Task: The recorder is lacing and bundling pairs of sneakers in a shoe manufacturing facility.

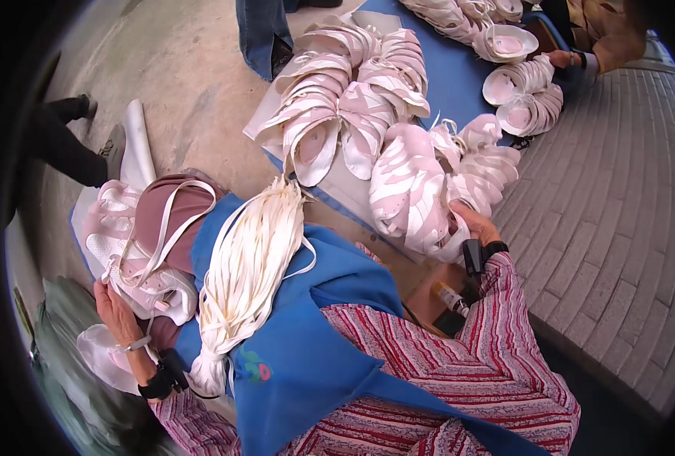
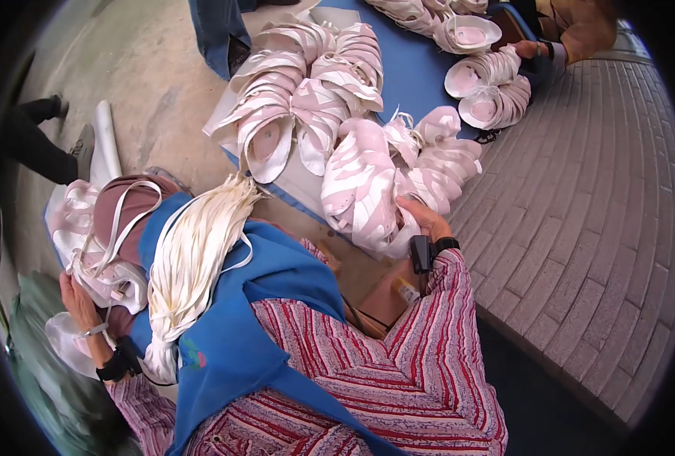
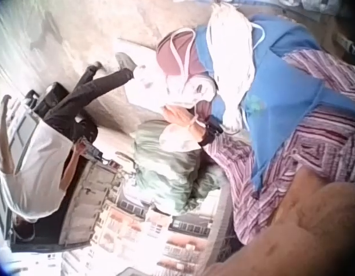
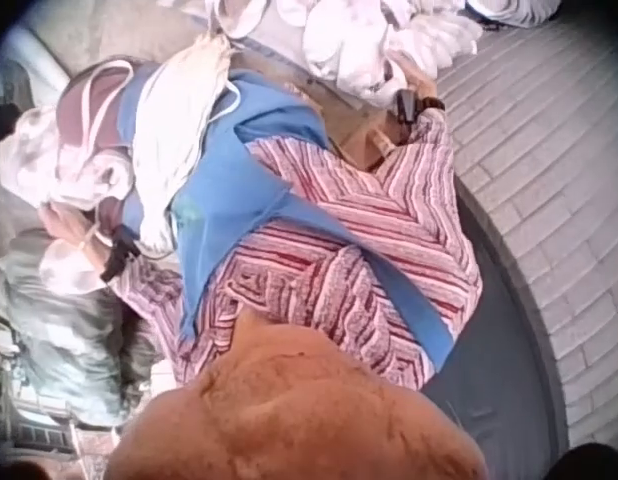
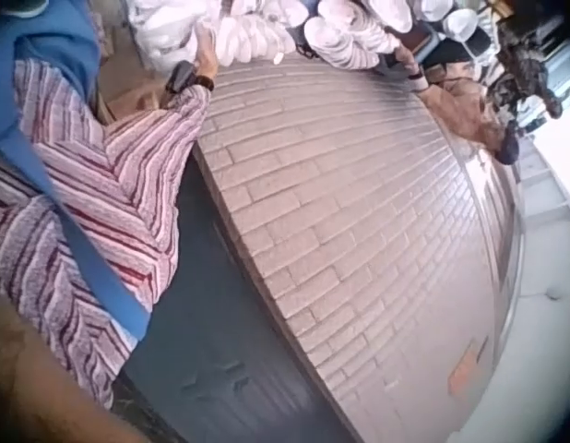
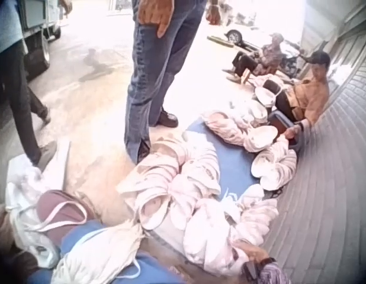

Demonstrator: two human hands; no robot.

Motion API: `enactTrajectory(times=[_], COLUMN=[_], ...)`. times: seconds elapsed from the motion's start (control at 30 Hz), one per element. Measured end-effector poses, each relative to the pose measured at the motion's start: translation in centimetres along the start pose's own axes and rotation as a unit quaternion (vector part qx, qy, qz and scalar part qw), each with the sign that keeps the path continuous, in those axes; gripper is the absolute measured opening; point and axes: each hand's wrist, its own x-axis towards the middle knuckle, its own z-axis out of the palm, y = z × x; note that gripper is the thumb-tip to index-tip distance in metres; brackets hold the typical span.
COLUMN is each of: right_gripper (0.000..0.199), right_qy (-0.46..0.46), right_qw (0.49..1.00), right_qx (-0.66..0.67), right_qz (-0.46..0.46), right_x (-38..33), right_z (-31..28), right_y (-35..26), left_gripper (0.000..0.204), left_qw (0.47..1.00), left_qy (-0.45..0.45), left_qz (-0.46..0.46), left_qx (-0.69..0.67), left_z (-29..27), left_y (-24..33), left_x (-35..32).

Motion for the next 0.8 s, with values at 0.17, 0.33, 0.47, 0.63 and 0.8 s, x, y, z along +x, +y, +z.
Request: enactTrajectory(times=[0.17,0.33,0.47,0.63,0.8], right_gripper=[0.036,0.042,0.046,0.064,0.077], right_qy=[-0.114,-0.005,0.021,-0.022,-0.044], right_qw=[0.985,0.983,0.973,0.922,0.857], right_qx=[0.125,0.075,0.047,0.095,0.054], right_qz=[-0.026,-0.168,-0.224,-0.374,-0.511], right_x=[-2.3,-4.9,-6.9,-9.0,-13.4], right_z=[3.0,6.1,8.5,4.8,8.2], right_y=[-2.3,-4.1,-6.4,-8.9,-10.9], left_gripper=[0.018,0.017,0.017,0.017,0.016], left_qw=[1.000,0.999,0.999,1.000,0.999], left_qy=[0.014,0.007,0.013,0.008,0.015], left_qz=[0.026,0.032,0.038,0.021,0.027], left_qx=[-0.007,0.008,0.016,0.011,0.017], left_z=[0.6,0.9,0.9,1.3,1.4], left_y=[-0.4,0.2,0.4,1.3,1.5], left_x=[-0.3,-0.3,-0.4,-0.6,-0.8])
